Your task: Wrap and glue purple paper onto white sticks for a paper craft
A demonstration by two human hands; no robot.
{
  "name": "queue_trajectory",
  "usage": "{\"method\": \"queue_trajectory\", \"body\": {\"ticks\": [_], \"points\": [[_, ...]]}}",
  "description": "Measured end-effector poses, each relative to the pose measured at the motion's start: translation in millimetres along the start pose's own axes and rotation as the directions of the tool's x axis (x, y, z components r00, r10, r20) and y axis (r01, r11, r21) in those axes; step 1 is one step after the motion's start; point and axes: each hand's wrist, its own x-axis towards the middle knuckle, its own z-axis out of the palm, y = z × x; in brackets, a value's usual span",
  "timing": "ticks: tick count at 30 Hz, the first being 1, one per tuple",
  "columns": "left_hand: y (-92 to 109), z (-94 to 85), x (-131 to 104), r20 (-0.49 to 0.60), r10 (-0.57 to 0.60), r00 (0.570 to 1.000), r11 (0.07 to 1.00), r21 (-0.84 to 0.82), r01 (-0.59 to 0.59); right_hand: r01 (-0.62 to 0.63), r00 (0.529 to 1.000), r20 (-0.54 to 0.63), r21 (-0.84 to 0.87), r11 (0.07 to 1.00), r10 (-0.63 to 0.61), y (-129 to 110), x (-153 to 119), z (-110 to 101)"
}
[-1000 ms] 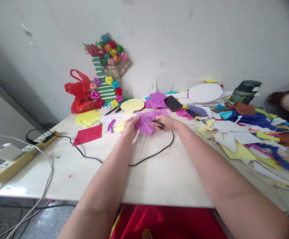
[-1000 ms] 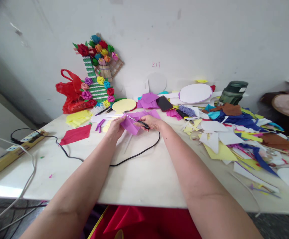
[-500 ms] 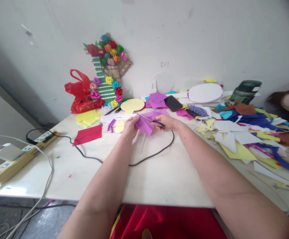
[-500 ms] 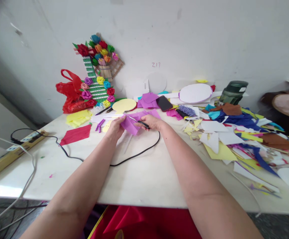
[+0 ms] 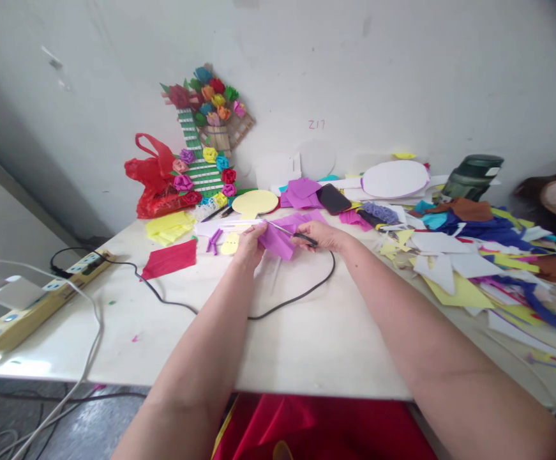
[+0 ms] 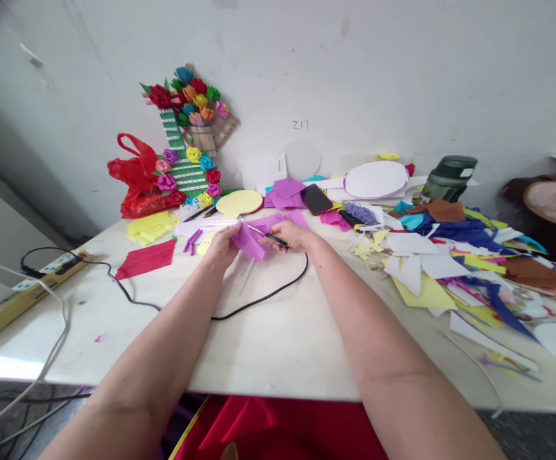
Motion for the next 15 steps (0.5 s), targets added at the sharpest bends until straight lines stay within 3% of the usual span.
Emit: {"method": "queue_trajectory", "body": {"ticks": [15], "points": [[-0.6, 0.7, -1.1, 0.036, 0.003, 0.999, 1.0, 0.031, -0.004, -0.004, 0.999, 0.042, 0.002, 1.0, 0.004, 2.3, 2.2, -2.0]]}}
